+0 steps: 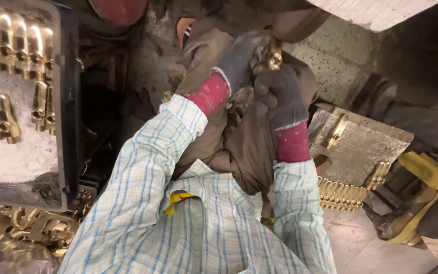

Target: The person sits on the floor and repeatedly rubs brass-colored metal parts against a rotating grinding wheel to smooth or polish their surfaces. The person handles the parts one at a time, rotating them to treat different sides, then places them into a nearby tray.

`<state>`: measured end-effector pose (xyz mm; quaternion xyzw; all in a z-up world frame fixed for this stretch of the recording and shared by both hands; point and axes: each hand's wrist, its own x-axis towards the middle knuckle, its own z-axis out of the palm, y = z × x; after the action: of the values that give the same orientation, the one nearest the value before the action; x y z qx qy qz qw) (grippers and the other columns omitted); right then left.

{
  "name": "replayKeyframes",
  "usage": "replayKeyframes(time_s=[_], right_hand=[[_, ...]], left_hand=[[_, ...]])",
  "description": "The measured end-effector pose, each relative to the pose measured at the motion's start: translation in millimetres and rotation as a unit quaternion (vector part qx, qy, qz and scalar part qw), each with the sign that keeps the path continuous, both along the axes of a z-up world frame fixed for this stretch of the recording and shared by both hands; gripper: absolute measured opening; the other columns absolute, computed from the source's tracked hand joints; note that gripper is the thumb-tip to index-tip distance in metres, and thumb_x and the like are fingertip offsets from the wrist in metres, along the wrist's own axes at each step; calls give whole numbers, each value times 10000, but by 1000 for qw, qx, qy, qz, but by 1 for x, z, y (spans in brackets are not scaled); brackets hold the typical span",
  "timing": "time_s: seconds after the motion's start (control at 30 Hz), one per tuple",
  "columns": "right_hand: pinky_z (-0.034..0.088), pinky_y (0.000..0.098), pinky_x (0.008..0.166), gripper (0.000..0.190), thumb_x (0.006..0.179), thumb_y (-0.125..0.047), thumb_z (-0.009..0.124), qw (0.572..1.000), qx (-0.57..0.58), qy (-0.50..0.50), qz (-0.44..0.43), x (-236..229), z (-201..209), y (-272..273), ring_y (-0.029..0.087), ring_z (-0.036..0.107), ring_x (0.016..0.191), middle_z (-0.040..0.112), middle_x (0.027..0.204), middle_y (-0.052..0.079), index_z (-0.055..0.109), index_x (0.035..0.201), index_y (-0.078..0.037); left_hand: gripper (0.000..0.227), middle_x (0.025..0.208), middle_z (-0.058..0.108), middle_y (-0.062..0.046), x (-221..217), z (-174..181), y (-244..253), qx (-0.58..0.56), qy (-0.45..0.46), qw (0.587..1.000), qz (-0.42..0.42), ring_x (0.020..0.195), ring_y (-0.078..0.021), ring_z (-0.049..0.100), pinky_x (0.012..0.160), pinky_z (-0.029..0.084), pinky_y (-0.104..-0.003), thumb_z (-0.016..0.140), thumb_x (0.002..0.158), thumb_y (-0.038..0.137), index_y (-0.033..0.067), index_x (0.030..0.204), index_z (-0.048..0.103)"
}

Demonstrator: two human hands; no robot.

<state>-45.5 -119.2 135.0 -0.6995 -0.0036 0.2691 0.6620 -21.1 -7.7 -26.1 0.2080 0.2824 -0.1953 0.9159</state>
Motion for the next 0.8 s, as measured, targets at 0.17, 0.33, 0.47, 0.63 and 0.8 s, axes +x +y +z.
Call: replayKeyframes(time_s=[0.17,0.33,0.47,0.63,0.8], right_hand=[[363,310,385,121,836,-40,591,928,82,282,-229,28,-2,2,133,406,413,526,632,74,625,928,32],[304,261,424,141,899,-61,619,929,142,268,-211,21,-2,4,103,392,467,507,698,45,611,1003,33],[323,279,390,146,876,-88,616,935,122,259,-207,13,0,8,103,404,441,512,668,45,635,964,27],[382,316,374,126,824,-75,628,941,53,218,-254,22,13,8,136,447,415,538,627,91,657,858,43],[438,288,480,118,931,-115,579,945,156,220,-183,12,8,-5,106,506,543,596,736,47,647,950,-21]], left_hand=[[403,1040,650,-146,6,-7,15,609,-389,682,-114,948,-323,638,809,521,-386,679,842,2,45,1238,621],[295,1031,669,-128,10,5,11,572,-358,717,-175,958,-308,648,836,540,-379,693,885,13,70,1169,641],[329,1148,645,-133,-3,9,11,202,-127,968,-81,1055,-290,628,891,562,-400,636,958,76,25,1283,632],[578,1311,600,-222,9,-7,15,639,-440,627,-74,1224,-412,556,1040,503,-439,706,831,-11,69,1383,553],[432,1071,684,-183,11,9,33,659,-353,616,-250,1027,-396,615,862,523,-453,797,761,153,49,1154,648]])
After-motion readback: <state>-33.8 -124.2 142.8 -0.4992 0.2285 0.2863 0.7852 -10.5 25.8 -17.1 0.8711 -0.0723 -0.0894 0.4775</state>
